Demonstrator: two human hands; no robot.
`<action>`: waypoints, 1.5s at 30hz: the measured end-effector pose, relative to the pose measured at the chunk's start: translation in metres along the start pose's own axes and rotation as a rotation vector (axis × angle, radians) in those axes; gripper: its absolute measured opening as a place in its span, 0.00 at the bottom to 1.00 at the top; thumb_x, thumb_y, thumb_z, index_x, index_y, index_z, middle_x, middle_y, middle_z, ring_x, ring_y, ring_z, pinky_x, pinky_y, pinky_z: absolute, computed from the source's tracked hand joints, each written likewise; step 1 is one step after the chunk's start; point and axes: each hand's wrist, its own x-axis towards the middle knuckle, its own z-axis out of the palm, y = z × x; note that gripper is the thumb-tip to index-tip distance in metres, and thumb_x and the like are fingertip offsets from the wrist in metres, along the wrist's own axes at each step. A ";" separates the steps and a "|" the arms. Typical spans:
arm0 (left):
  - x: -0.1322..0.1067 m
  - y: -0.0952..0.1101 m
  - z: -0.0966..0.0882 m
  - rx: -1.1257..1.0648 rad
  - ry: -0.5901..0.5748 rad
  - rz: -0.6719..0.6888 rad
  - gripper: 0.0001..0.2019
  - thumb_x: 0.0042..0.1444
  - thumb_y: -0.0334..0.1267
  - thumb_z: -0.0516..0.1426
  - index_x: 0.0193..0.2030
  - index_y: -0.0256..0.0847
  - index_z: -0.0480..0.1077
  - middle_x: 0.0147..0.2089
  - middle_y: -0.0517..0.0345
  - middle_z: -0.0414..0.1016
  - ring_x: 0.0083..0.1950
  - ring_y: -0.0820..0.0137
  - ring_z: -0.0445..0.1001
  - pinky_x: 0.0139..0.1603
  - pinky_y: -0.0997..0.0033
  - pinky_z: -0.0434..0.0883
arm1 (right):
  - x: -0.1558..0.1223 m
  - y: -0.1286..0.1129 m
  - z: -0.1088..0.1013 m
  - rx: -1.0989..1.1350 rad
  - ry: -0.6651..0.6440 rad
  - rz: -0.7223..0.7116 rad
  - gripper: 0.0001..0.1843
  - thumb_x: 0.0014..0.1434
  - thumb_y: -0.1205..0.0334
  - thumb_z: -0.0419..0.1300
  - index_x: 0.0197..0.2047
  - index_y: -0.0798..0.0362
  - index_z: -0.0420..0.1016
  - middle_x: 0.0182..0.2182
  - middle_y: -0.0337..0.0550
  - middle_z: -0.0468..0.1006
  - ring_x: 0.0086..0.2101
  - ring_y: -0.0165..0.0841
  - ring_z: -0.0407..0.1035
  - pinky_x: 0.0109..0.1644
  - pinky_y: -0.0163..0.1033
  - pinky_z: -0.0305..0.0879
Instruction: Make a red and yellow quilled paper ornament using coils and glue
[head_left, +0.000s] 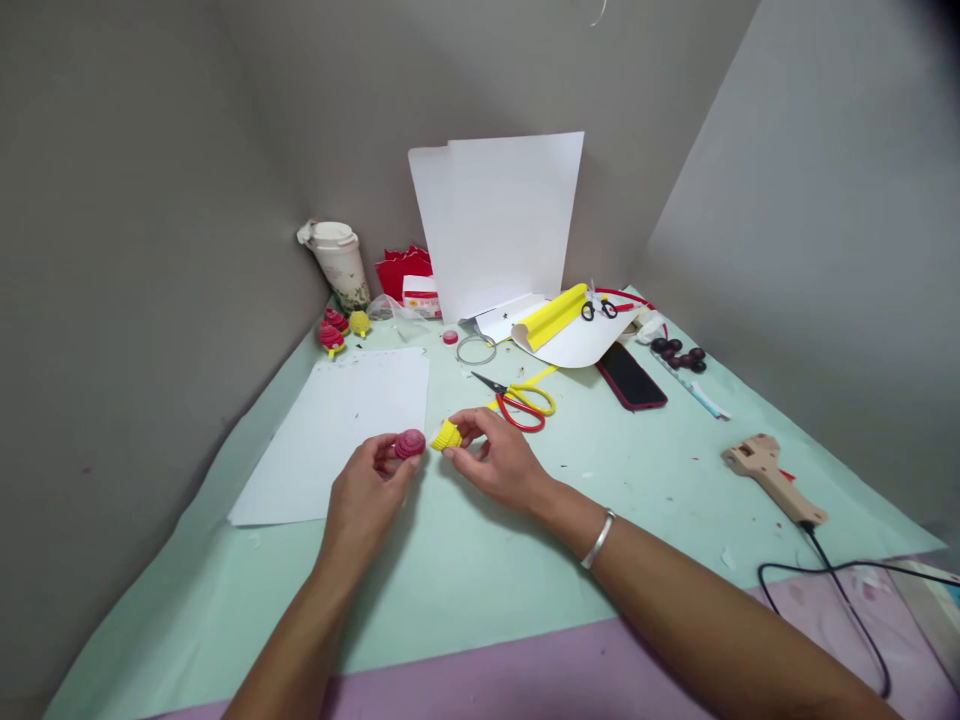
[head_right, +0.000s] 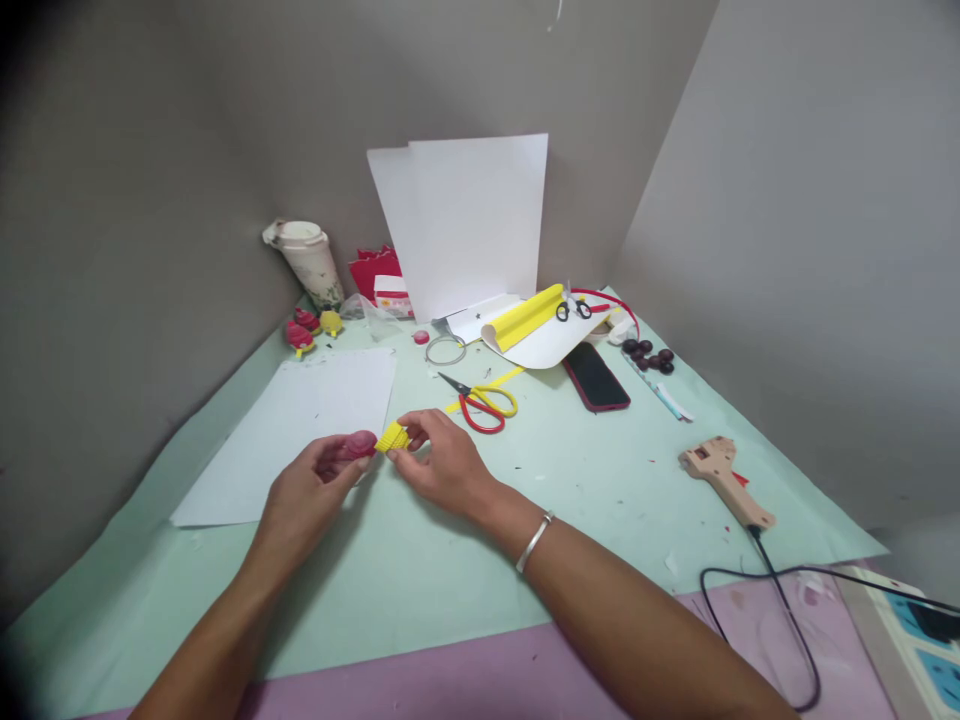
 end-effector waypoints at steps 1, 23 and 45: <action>-0.002 0.002 -0.001 0.037 0.020 0.027 0.25 0.45 0.51 0.65 0.48 0.40 0.73 0.47 0.47 0.76 0.44 0.55 0.75 0.46 0.57 0.69 | 0.000 0.001 0.000 -0.014 0.001 -0.017 0.16 0.57 0.63 0.62 0.49 0.51 0.70 0.41 0.44 0.74 0.39 0.32 0.71 0.33 0.34 0.69; -0.021 0.027 0.000 -0.359 -0.142 -0.112 0.19 0.46 0.54 0.65 0.37 0.41 0.78 0.44 0.52 0.81 0.44 0.60 0.74 0.47 0.65 0.67 | -0.006 -0.006 0.004 -0.048 -0.062 -0.222 0.18 0.59 0.63 0.63 0.52 0.48 0.68 0.44 0.46 0.71 0.45 0.36 0.68 0.40 0.40 0.77; -0.021 0.028 0.001 -0.350 -0.114 -0.102 0.16 0.47 0.53 0.65 0.35 0.43 0.77 0.40 0.54 0.80 0.45 0.59 0.73 0.49 0.63 0.66 | -0.007 -0.005 0.007 0.029 0.012 -0.289 0.16 0.59 0.65 0.61 0.52 0.49 0.70 0.42 0.47 0.73 0.44 0.36 0.69 0.43 0.42 0.79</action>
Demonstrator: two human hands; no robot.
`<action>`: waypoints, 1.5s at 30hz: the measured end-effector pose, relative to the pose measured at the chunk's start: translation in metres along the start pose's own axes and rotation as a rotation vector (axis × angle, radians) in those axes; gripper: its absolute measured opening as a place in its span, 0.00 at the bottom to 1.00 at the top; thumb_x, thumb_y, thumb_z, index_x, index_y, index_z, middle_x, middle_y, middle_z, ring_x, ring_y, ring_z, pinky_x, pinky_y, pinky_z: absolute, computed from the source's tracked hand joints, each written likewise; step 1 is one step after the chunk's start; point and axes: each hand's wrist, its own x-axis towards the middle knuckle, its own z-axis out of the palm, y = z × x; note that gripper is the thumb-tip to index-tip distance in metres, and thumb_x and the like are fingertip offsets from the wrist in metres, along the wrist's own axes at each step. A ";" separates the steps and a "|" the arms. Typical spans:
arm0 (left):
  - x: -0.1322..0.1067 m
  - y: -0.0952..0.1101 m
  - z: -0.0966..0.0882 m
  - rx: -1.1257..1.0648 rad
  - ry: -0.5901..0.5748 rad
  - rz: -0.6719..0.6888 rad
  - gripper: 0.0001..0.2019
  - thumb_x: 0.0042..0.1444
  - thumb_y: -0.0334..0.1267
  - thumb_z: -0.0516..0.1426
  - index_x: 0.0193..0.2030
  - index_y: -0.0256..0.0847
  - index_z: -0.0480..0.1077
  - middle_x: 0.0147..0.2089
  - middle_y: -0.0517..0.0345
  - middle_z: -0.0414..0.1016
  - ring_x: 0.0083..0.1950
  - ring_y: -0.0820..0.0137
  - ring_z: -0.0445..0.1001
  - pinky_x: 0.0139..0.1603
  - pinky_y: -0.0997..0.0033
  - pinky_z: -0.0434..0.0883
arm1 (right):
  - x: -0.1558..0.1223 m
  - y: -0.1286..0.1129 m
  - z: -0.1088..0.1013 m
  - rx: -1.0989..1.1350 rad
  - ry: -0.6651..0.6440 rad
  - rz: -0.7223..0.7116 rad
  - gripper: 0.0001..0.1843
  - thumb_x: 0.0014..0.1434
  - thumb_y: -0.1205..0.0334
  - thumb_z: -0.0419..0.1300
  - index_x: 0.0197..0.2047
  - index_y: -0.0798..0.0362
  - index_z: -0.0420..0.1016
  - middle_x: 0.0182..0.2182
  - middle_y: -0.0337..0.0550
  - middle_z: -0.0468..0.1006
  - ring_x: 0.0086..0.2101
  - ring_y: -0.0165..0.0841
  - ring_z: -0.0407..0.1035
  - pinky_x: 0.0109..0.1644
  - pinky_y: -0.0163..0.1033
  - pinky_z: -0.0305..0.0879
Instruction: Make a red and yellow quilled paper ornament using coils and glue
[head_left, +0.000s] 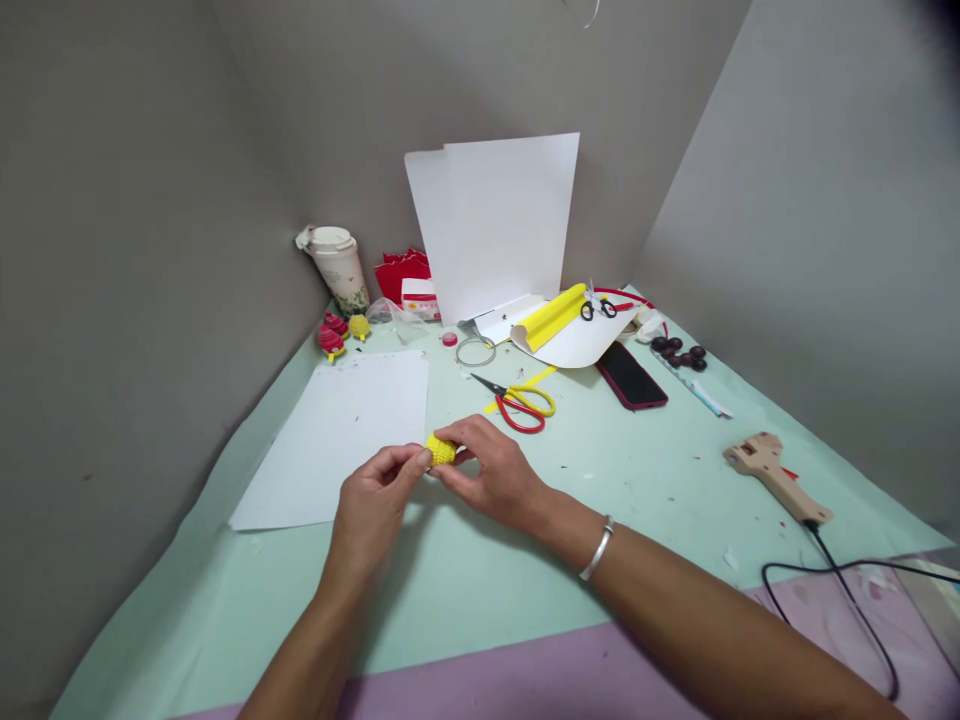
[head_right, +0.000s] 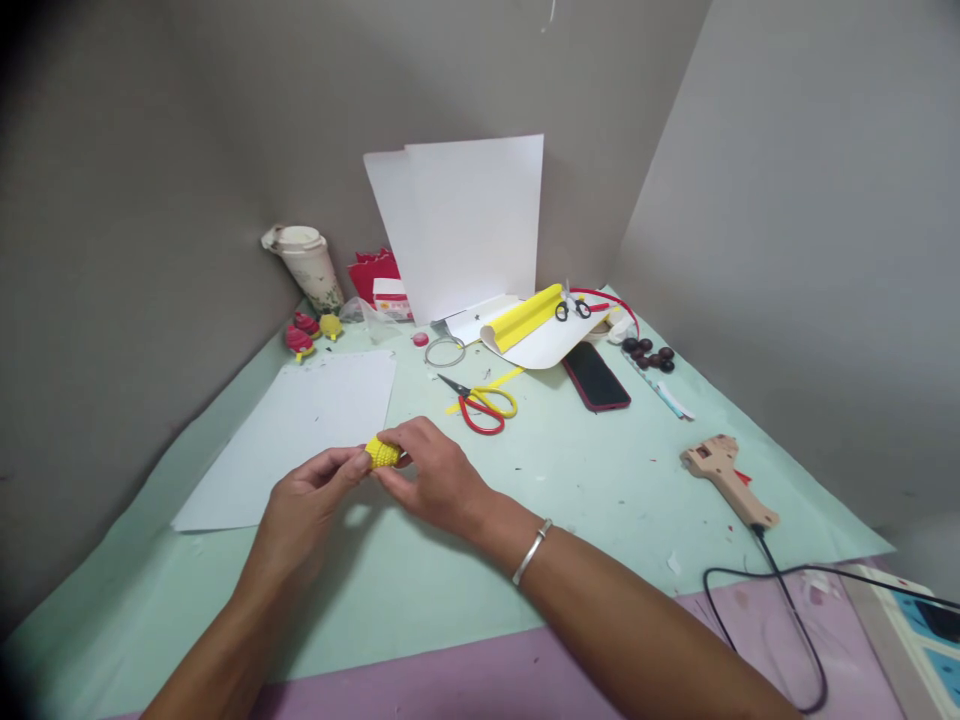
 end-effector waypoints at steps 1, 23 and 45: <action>-0.001 0.001 0.000 -0.002 0.011 -0.005 0.16 0.46 0.53 0.65 0.35 0.43 0.77 0.40 0.54 0.80 0.45 0.59 0.73 0.49 0.63 0.66 | 0.000 0.000 0.000 -0.004 -0.001 -0.003 0.16 0.59 0.65 0.61 0.52 0.49 0.71 0.42 0.47 0.74 0.44 0.36 0.70 0.43 0.41 0.79; 0.001 -0.001 0.000 0.025 -0.014 0.030 0.15 0.49 0.52 0.64 0.34 0.41 0.76 0.36 0.57 0.78 0.41 0.65 0.72 0.45 0.68 0.65 | -0.001 0.005 0.003 -0.063 0.062 -0.083 0.15 0.59 0.66 0.63 0.50 0.51 0.72 0.39 0.45 0.75 0.40 0.34 0.71 0.40 0.38 0.80; 0.003 0.002 -0.004 0.092 -0.047 0.057 0.14 0.50 0.51 0.63 0.32 0.41 0.76 0.34 0.60 0.76 0.38 0.68 0.69 0.40 0.71 0.64 | 0.000 0.003 0.001 -0.046 0.064 -0.072 0.15 0.57 0.67 0.64 0.49 0.53 0.73 0.37 0.45 0.74 0.39 0.33 0.70 0.37 0.35 0.80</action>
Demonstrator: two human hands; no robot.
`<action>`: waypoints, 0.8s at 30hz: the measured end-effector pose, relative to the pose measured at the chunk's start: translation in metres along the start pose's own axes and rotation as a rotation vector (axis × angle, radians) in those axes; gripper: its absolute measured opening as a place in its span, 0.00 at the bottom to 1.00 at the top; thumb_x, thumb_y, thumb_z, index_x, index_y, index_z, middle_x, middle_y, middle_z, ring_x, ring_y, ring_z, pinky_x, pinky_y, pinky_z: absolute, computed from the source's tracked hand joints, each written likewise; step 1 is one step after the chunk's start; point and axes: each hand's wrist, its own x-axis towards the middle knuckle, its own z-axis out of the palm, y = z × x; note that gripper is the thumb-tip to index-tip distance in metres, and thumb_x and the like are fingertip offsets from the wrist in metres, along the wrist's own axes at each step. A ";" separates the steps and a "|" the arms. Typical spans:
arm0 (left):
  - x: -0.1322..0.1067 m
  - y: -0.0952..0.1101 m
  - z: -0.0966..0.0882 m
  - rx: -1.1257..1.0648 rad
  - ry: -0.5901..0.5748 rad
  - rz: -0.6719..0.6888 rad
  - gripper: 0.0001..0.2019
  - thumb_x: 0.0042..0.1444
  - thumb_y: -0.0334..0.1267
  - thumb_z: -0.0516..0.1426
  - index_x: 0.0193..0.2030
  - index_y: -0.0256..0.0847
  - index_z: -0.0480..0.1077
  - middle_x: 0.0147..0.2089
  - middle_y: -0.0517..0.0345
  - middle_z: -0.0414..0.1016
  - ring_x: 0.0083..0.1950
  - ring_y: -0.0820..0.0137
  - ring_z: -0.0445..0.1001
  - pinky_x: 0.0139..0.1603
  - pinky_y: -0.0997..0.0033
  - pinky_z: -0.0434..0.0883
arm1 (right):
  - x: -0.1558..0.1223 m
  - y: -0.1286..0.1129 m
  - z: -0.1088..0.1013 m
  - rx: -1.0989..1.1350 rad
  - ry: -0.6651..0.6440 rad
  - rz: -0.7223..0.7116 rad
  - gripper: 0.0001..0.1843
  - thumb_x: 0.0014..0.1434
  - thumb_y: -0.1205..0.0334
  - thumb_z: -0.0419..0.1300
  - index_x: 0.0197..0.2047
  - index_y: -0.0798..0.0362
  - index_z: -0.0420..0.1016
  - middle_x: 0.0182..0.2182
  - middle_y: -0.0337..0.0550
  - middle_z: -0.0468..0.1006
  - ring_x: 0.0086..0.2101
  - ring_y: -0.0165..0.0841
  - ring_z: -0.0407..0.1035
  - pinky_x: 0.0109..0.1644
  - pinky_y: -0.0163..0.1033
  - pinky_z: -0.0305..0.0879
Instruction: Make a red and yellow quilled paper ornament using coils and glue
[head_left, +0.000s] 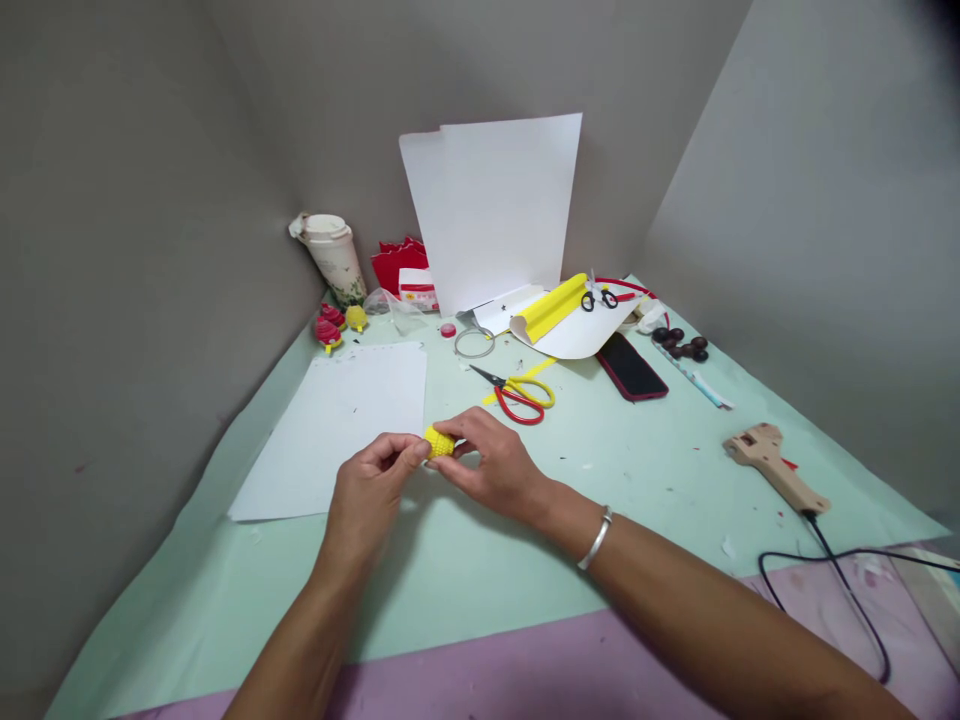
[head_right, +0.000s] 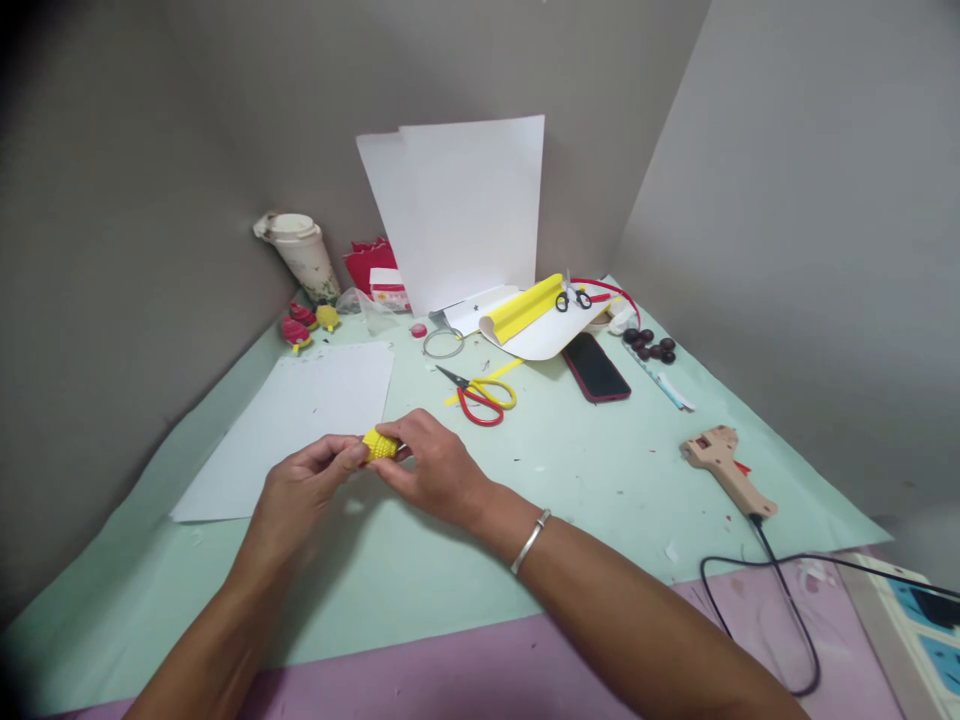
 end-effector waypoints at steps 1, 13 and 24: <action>0.000 -0.001 0.000 -0.003 0.003 -0.001 0.14 0.50 0.51 0.63 0.32 0.41 0.76 0.34 0.60 0.76 0.38 0.68 0.69 0.40 0.71 0.64 | 0.000 0.000 0.000 -0.001 -0.001 0.003 0.15 0.57 0.67 0.65 0.48 0.53 0.73 0.37 0.45 0.74 0.40 0.33 0.71 0.37 0.35 0.79; -0.002 0.003 -0.001 0.047 0.032 0.071 0.11 0.49 0.48 0.64 0.29 0.43 0.77 0.35 0.60 0.77 0.37 0.68 0.72 0.38 0.73 0.67 | 0.001 -0.003 -0.001 -0.007 -0.020 0.061 0.13 0.59 0.63 0.63 0.48 0.52 0.74 0.36 0.44 0.74 0.39 0.33 0.71 0.36 0.36 0.79; 0.000 0.003 0.000 0.097 0.028 0.078 0.11 0.50 0.49 0.63 0.29 0.44 0.77 0.33 0.62 0.76 0.36 0.68 0.71 0.39 0.72 0.65 | 0.000 0.000 0.000 0.011 -0.003 0.053 0.14 0.58 0.64 0.64 0.49 0.52 0.74 0.37 0.44 0.74 0.40 0.33 0.71 0.38 0.36 0.80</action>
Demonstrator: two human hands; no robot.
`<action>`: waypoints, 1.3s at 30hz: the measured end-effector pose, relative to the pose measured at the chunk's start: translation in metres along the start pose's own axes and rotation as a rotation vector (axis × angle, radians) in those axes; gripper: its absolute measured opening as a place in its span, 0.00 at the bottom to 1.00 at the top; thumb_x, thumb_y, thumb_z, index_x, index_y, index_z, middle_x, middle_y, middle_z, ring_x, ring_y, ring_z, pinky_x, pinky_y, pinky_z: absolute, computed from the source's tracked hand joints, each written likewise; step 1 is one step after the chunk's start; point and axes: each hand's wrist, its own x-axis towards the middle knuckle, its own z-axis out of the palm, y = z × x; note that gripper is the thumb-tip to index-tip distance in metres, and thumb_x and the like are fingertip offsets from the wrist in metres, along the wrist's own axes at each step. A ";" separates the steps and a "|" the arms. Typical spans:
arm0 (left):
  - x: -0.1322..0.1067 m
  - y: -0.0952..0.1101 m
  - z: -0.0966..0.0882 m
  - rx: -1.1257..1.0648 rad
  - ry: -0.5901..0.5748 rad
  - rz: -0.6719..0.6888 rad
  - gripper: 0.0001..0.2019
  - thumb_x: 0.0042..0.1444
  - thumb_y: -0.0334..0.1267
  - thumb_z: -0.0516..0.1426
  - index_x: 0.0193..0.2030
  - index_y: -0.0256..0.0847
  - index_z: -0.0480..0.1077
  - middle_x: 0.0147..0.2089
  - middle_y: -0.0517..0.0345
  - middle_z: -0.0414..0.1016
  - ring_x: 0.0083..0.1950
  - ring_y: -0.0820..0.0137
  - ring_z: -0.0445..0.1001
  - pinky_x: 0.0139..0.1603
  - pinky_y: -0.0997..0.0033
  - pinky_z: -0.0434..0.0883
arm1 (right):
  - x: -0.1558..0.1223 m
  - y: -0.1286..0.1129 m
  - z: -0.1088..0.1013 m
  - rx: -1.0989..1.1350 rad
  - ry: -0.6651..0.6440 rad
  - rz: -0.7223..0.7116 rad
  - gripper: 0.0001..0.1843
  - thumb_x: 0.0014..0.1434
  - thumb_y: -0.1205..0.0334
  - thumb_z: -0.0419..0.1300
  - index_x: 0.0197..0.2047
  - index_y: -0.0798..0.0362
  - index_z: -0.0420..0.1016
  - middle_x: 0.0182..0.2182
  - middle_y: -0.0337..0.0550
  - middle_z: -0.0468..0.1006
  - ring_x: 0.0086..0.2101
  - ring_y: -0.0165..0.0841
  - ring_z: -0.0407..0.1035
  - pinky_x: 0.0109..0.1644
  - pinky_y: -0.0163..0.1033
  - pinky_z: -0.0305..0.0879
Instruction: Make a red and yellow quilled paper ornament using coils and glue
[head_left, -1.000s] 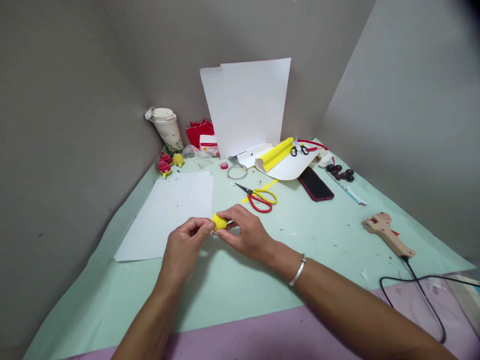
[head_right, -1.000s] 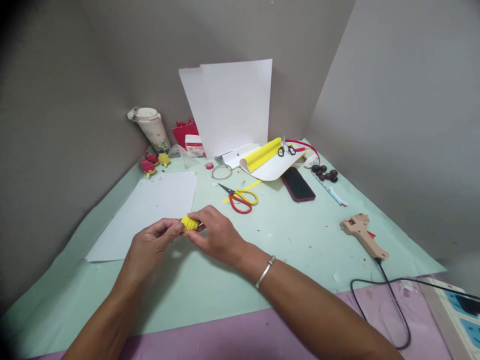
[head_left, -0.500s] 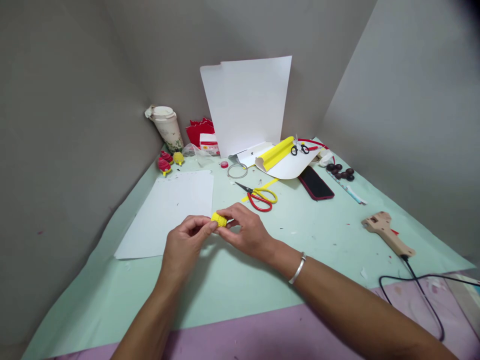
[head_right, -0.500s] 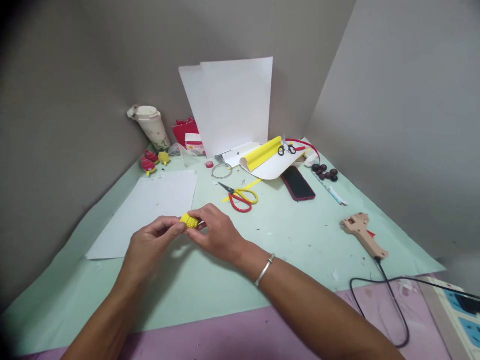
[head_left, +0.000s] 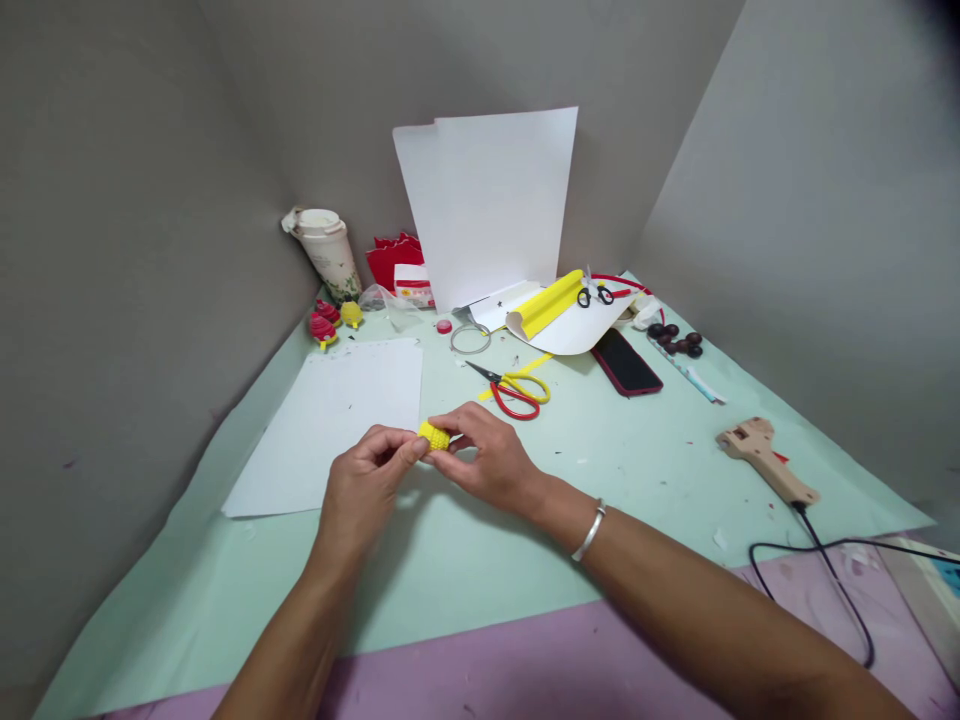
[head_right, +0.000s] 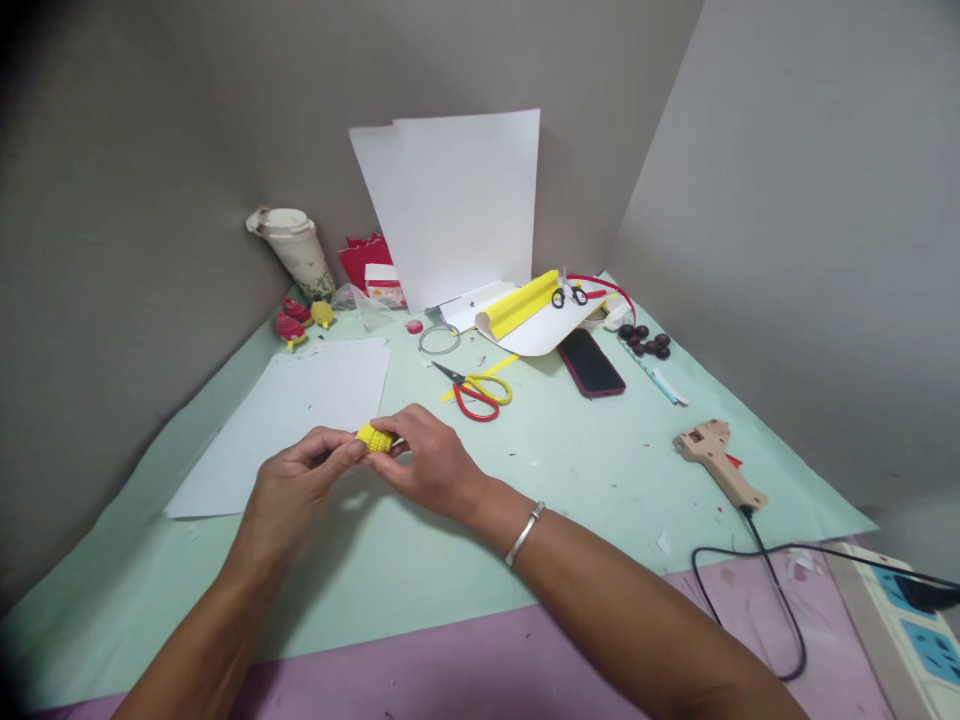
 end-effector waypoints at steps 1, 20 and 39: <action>0.000 -0.001 0.000 -0.003 -0.001 0.000 0.11 0.50 0.49 0.63 0.29 0.44 0.77 0.34 0.62 0.76 0.36 0.68 0.71 0.39 0.72 0.65 | 0.000 0.000 0.000 0.005 0.002 -0.006 0.14 0.58 0.64 0.64 0.49 0.52 0.74 0.37 0.44 0.74 0.40 0.33 0.71 0.38 0.35 0.80; 0.000 -0.001 -0.003 -0.001 -0.015 0.022 0.13 0.50 0.51 0.62 0.30 0.43 0.78 0.37 0.58 0.76 0.38 0.65 0.72 0.39 0.71 0.67 | 0.001 -0.002 0.000 0.025 -0.016 0.045 0.14 0.58 0.62 0.64 0.49 0.51 0.75 0.37 0.43 0.74 0.39 0.32 0.72 0.39 0.36 0.80; 0.000 0.000 -0.005 -0.005 -0.003 0.048 0.14 0.52 0.52 0.61 0.33 0.43 0.77 0.39 0.57 0.77 0.41 0.65 0.73 0.43 0.70 0.66 | 0.002 0.002 0.001 0.168 0.007 0.244 0.17 0.54 0.59 0.68 0.47 0.51 0.76 0.38 0.42 0.73 0.37 0.31 0.75 0.39 0.36 0.80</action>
